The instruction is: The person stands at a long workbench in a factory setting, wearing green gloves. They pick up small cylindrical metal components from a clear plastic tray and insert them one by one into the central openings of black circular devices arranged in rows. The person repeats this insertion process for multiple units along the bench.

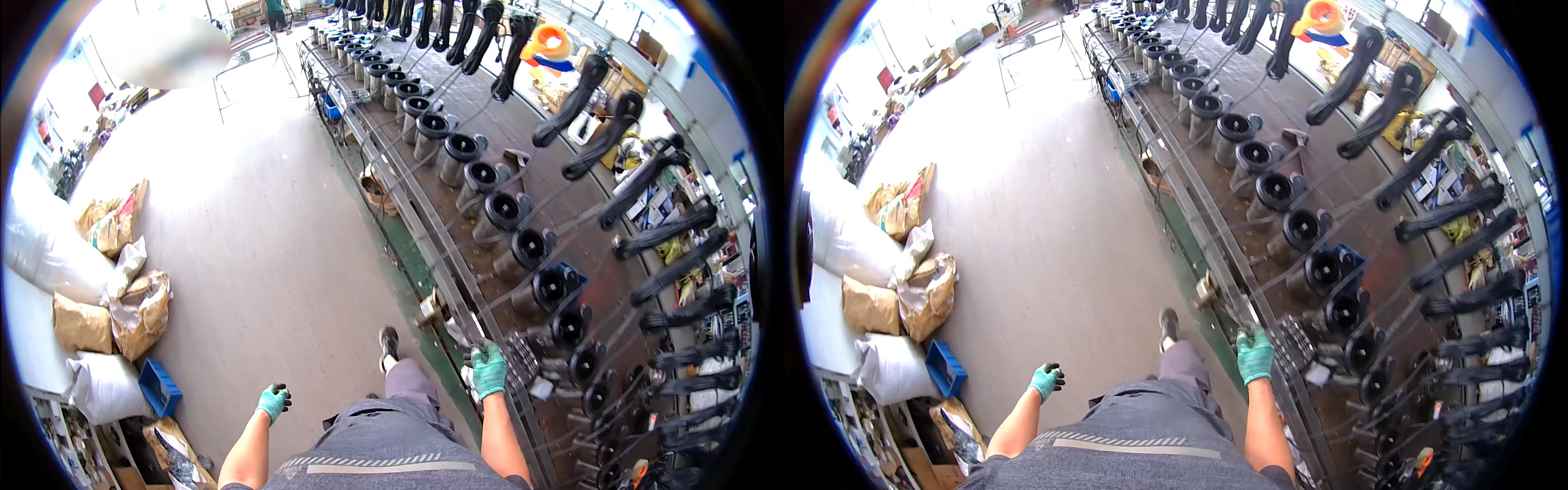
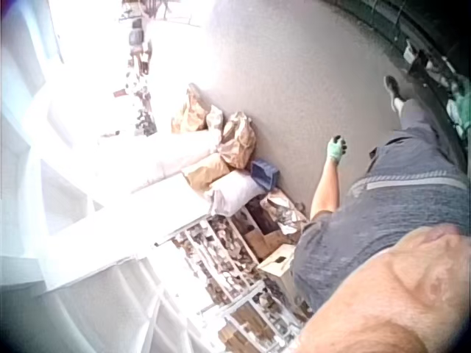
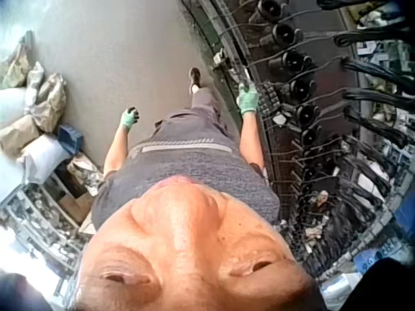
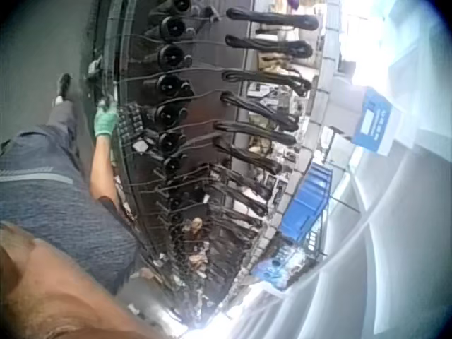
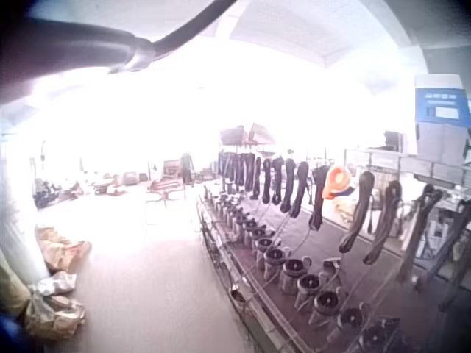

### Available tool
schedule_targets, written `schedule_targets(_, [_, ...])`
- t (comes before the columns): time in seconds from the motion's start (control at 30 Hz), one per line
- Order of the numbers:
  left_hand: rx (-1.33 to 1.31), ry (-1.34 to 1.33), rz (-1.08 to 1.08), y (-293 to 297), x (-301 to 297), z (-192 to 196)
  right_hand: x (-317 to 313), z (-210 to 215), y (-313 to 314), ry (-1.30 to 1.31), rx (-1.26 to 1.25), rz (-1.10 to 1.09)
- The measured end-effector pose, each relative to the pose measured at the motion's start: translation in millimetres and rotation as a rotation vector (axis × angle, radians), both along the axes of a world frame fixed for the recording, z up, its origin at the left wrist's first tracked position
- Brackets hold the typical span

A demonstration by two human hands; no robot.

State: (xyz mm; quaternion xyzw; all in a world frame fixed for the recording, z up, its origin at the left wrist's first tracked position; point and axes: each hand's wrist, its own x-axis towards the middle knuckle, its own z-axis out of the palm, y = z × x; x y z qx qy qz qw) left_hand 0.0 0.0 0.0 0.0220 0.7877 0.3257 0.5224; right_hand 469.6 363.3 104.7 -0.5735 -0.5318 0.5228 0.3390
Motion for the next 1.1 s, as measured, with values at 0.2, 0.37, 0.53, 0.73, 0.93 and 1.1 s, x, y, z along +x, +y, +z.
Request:
schedule_targets(0.2, [-0.005,0.072,0.113,126,-152,16,-216,-14,173,0.219,-0.110,0.045])
schedule_targets(0.37, [-0.075,0.047,0.237,184,-217,56,-396,44,300,0.207,0.025,0.272])
schedule_targets(0.53, [-0.048,-0.028,0.473,226,-319,41,-547,55,388,0.364,-0.086,0.417])
schedule_targets(0.73, [0.175,0.108,0.496,416,-538,27,-703,46,497,0.465,-0.154,0.347])
schedule_targets(0.93, [0.492,0.103,0.021,714,-707,84,-828,18,589,0.582,-0.178,0.144])
schedule_targets(1.1, [0.579,0.104,-0.477,933,-735,118,-886,5,646,0.069,0.099,0.115])
